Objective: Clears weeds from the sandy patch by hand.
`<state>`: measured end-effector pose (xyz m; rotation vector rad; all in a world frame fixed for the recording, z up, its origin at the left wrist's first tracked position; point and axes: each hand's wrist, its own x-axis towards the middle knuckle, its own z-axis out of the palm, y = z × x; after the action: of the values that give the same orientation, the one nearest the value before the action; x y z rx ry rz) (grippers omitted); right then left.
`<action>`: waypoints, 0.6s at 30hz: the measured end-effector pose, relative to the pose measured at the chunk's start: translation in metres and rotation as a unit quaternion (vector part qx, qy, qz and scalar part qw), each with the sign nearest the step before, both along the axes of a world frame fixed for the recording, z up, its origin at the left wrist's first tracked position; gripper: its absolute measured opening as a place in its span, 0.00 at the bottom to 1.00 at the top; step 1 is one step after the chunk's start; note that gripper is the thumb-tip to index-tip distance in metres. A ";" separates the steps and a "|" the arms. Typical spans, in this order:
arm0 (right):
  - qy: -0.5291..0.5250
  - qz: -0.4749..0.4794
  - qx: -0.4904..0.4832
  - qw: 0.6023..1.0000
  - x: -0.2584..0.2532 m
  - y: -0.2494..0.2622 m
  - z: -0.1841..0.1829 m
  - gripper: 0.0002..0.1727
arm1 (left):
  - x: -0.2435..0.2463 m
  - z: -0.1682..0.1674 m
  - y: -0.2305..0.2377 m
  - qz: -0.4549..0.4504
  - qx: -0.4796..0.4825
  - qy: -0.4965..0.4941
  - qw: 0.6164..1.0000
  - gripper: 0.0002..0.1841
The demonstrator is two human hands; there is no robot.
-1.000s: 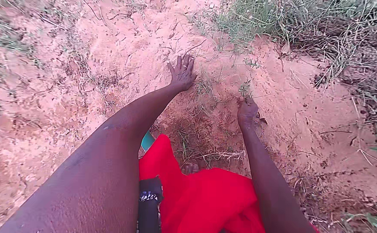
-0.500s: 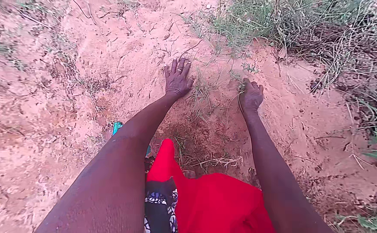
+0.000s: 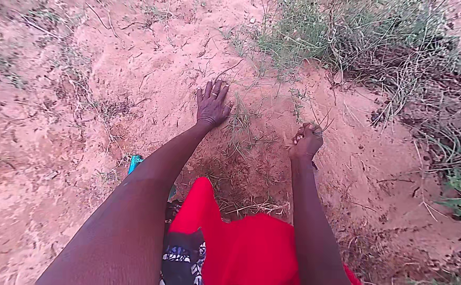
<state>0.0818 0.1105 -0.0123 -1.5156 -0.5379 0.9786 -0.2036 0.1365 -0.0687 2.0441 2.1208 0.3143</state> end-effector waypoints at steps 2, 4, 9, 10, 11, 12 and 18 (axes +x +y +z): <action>-0.088 0.021 0.031 0.995 0.015 -0.029 0.001 0.07 | 0.000 -0.001 0.000 0.004 -0.003 -0.002 1.000 0.35; -0.186 0.061 0.058 0.979 0.028 -0.026 -0.004 0.05 | -0.001 -0.004 -0.001 0.005 0.000 0.000 1.000 0.35; -0.405 0.206 -0.065 0.888 0.018 0.075 -0.003 0.23 | -0.001 -0.005 0.000 0.004 0.003 0.008 1.000 0.35; -0.432 0.234 -0.084 0.867 0.011 0.094 -0.004 0.23 | -0.001 -0.004 -0.001 0.005 0.001 0.008 1.000 0.35; -0.452 0.262 -0.093 0.847 0.004 0.111 -0.007 0.23 | -0.001 -0.004 -0.001 0.005 0.001 0.006 1.000 0.35; -0.477 0.281 -0.087 0.828 -0.004 0.123 -0.010 0.21 | -0.001 -0.003 0.000 0.004 0.004 0.004 1.000 0.35; -0.331 0.199 0.161 0.908 -0.035 0.131 -0.038 0.15 | 0.000 -0.002 -0.002 0.000 0.020 -0.004 1.000 0.35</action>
<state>0.0473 0.2411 -0.0506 -1.4393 -1.4687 0.6000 -0.2037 0.1348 -0.0709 2.0615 2.1275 0.3667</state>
